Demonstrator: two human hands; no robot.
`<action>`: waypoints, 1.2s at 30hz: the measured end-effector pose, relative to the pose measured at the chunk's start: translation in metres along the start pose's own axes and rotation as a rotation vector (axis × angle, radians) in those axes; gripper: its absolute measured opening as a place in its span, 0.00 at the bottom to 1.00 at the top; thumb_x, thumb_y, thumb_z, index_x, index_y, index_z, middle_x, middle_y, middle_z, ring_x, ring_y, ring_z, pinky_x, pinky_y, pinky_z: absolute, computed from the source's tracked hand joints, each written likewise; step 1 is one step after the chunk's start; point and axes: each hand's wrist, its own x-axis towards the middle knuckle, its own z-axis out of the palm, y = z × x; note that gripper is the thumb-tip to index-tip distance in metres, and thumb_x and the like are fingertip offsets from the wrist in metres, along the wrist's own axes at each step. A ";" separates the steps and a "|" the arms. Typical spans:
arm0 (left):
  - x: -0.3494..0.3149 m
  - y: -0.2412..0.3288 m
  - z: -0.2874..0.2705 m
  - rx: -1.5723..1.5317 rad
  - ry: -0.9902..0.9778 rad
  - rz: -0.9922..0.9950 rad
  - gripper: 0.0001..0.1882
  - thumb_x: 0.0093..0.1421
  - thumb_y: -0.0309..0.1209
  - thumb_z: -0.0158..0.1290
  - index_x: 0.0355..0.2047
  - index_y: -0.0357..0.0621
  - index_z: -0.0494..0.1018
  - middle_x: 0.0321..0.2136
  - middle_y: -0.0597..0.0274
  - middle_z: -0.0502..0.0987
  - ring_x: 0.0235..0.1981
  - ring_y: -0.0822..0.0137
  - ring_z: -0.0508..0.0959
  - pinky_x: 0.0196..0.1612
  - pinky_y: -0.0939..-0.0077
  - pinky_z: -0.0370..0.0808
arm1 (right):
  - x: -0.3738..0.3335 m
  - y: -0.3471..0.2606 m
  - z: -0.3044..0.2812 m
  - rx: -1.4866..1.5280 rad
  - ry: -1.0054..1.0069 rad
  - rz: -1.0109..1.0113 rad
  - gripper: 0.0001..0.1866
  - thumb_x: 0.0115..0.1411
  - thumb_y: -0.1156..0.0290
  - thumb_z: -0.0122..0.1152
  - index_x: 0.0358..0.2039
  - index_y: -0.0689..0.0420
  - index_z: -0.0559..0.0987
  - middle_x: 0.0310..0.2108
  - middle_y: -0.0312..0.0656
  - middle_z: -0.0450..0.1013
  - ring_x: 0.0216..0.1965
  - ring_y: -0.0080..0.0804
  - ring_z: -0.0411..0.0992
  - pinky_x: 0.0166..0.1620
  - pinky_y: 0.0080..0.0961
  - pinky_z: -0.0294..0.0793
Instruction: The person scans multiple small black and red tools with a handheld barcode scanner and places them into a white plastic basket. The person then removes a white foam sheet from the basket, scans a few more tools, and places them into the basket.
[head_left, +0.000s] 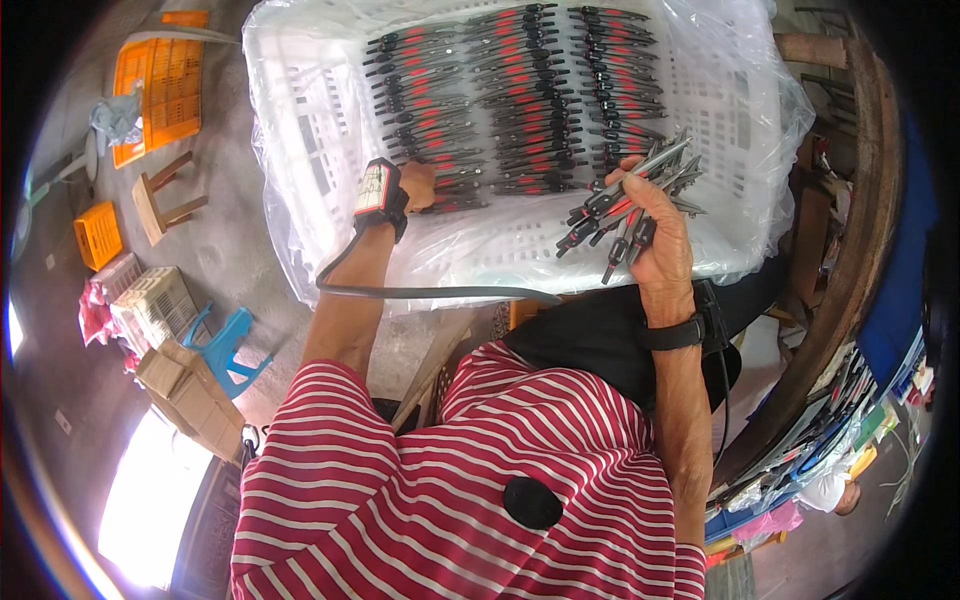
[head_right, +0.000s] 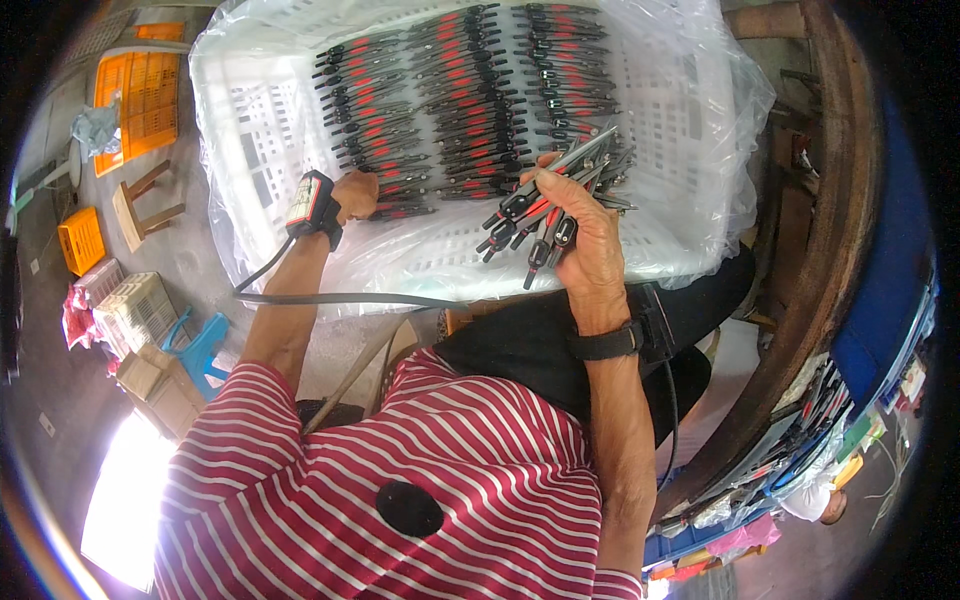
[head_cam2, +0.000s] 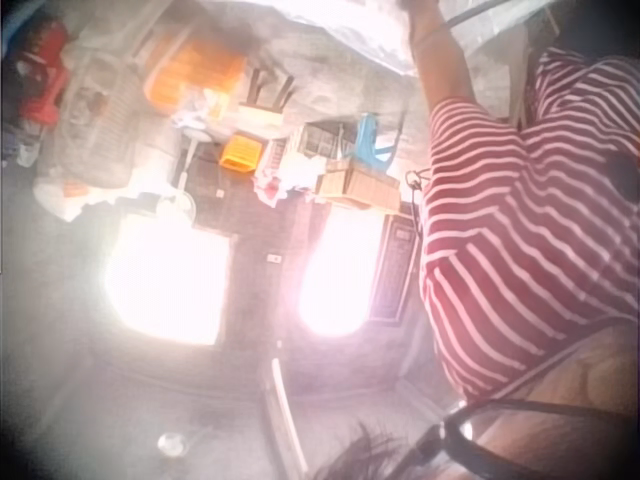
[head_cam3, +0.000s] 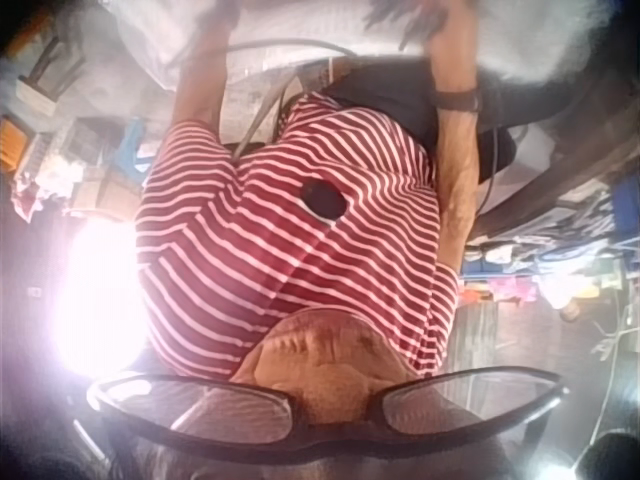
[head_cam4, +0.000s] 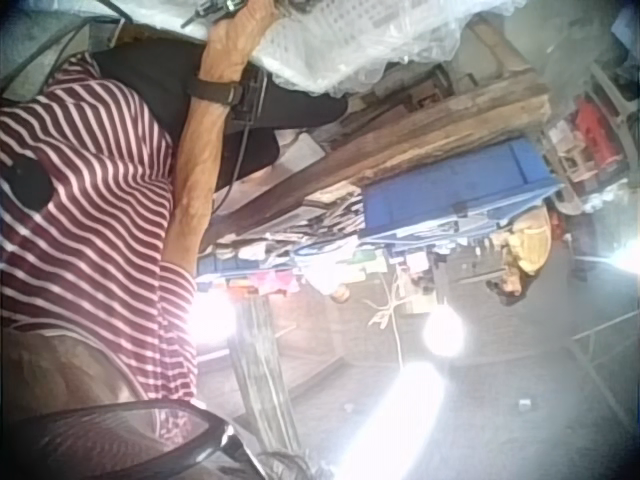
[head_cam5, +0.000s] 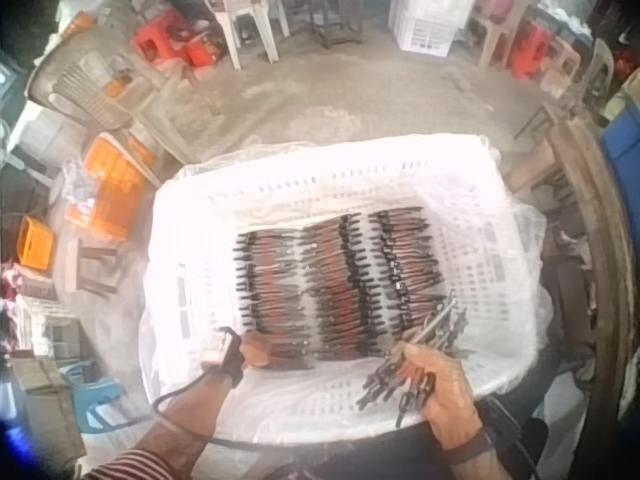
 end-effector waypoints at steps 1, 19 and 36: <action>-0.003 -0.002 0.001 0.025 0.014 -0.006 0.09 0.44 0.24 0.49 0.27 0.39 0.73 0.25 0.51 0.77 0.25 0.52 0.78 0.26 0.63 0.74 | 0.000 0.000 0.000 0.003 0.002 0.002 0.13 0.53 0.77 0.60 0.40 0.62 0.74 0.32 0.44 0.74 0.33 0.27 0.73 0.37 0.21 0.75; -0.001 0.001 -0.002 0.033 -0.032 0.080 0.08 0.46 0.25 0.48 0.28 0.39 0.74 0.25 0.50 0.77 0.26 0.52 0.78 0.27 0.63 0.74 | 0.000 -0.001 0.000 -0.020 -0.011 -0.018 0.12 0.53 0.77 0.59 0.39 0.62 0.74 0.32 0.42 0.74 0.35 0.27 0.72 0.41 0.23 0.73; -0.007 -0.007 -0.017 -0.032 -0.031 -0.005 0.08 0.47 0.26 0.47 0.28 0.39 0.74 0.26 0.50 0.77 0.27 0.51 0.78 0.28 0.62 0.74 | 0.000 -0.001 -0.003 -0.060 -0.014 -0.001 0.15 0.53 0.75 0.59 0.42 0.60 0.72 0.34 0.42 0.74 0.38 0.28 0.71 0.43 0.25 0.72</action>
